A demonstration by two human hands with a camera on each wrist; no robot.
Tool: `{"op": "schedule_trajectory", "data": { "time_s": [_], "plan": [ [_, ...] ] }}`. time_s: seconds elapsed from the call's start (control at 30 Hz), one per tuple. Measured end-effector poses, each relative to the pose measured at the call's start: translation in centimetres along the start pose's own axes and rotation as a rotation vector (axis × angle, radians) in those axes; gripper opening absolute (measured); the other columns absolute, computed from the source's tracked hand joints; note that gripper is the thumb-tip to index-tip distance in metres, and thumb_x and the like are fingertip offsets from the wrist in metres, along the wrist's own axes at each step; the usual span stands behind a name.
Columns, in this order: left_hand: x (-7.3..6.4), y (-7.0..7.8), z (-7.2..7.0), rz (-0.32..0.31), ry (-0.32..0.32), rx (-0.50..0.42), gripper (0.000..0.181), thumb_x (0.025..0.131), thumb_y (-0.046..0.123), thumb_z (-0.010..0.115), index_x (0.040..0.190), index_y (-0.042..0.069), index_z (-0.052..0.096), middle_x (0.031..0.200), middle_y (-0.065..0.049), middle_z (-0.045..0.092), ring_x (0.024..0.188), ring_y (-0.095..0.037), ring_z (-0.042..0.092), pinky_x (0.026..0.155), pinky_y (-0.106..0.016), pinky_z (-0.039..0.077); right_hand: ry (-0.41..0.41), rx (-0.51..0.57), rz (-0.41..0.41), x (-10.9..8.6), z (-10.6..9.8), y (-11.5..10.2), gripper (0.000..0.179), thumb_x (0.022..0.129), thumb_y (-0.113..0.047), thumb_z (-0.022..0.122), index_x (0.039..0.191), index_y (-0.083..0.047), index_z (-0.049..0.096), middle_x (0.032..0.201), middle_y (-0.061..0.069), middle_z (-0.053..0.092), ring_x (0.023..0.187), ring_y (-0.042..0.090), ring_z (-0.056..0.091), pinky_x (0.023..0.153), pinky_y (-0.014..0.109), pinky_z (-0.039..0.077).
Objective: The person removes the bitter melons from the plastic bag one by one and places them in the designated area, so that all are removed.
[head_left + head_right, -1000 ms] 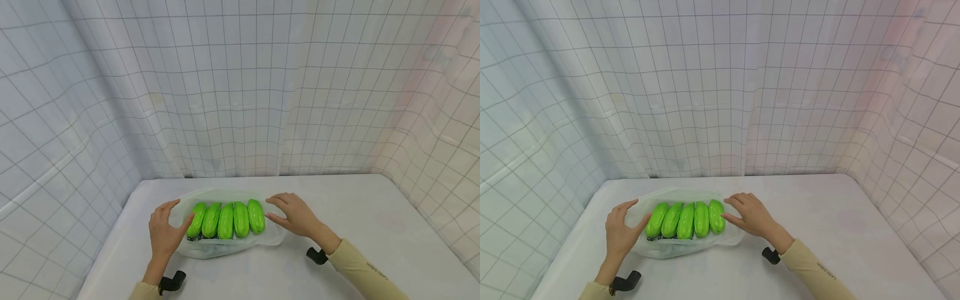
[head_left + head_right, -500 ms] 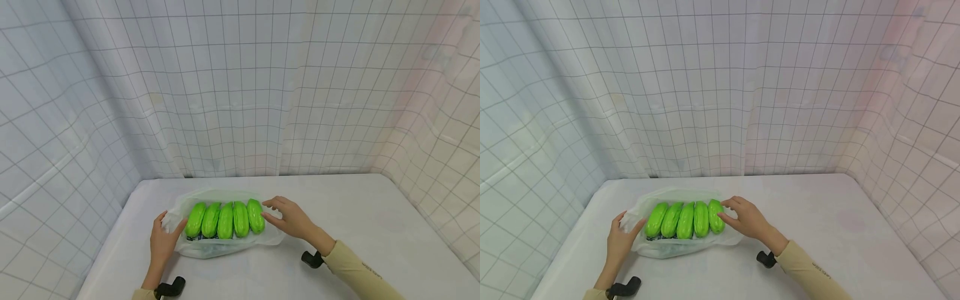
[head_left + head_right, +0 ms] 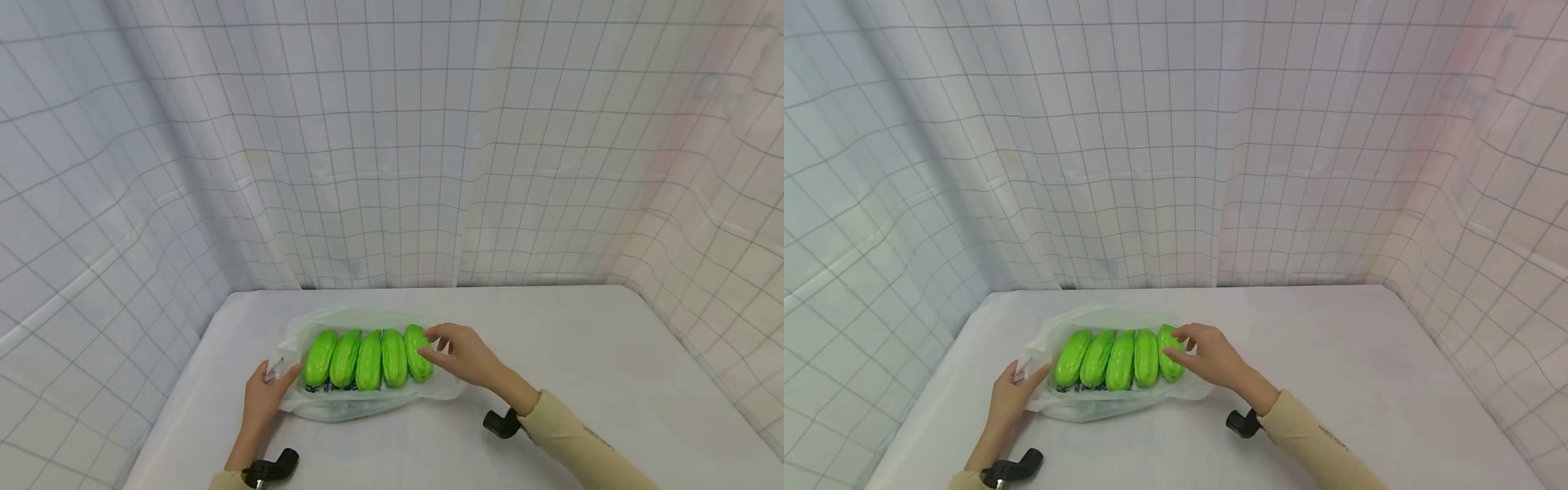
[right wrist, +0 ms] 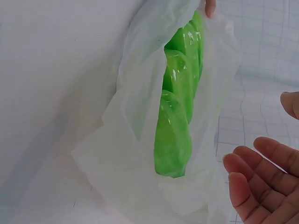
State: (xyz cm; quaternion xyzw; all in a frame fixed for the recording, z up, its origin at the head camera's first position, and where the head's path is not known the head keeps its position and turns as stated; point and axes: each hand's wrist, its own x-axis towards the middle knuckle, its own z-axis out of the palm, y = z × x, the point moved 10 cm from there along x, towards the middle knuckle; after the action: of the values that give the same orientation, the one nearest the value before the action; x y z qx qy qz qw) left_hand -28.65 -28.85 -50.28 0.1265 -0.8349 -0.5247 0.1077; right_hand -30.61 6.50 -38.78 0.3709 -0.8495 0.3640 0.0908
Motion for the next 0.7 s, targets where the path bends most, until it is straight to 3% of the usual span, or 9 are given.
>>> {"op": "schedule_trajectory", "data": {
  "time_s": [0.23, 0.43, 0.7],
  "plan": [
    [0.2, -0.2, -0.2, 0.006, 0.044, -0.027, 0.05, 0.087, 0.038, 0.069, 0.113, -0.003, 0.059, 0.112, -0.019, 0.059, 0.092, -0.02, 0.049, 0.074, -0.022, 0.04, -0.065, 0.01, 0.013, 0.3, 1.1, 0.0, 0.035, 0.092, -0.031, 0.064, 0.109, -0.001, 0.067, 0.105, 0.009, 0.067, 0.077, 0.01, 0.058, 0.064, 0.025, 0.048],
    [0.2, -0.6, -0.2, -0.008, 0.051, -0.041, 0.051, 0.086, 0.038, 0.07, 0.112, -0.005, 0.06, 0.111, -0.02, 0.06, 0.087, -0.019, 0.05, 0.07, -0.021, 0.041, -0.105, -0.02, 0.033, 0.3, 2.0, 0.3, 0.037, 0.093, -0.032, 0.062, 0.112, 0.0, 0.066, 0.106, 0.011, 0.067, 0.078, 0.01, 0.059, 0.065, 0.025, 0.048],
    [0.3, -0.9, -0.3, -0.032, 0.057, -0.068, 0.054, 0.086, 0.04, 0.07, 0.114, -0.005, 0.061, 0.111, -0.02, 0.061, 0.084, -0.016, 0.05, 0.068, -0.021, 0.041, -0.145, -0.069, 0.136, 0.6, 2.7, 1.3, 0.042, 0.092, -0.035, 0.063, 0.114, 0.001, 0.065, 0.103, 0.011, 0.067, 0.07, 0.009, 0.057, 0.06, 0.025, 0.046]
  ]
}}
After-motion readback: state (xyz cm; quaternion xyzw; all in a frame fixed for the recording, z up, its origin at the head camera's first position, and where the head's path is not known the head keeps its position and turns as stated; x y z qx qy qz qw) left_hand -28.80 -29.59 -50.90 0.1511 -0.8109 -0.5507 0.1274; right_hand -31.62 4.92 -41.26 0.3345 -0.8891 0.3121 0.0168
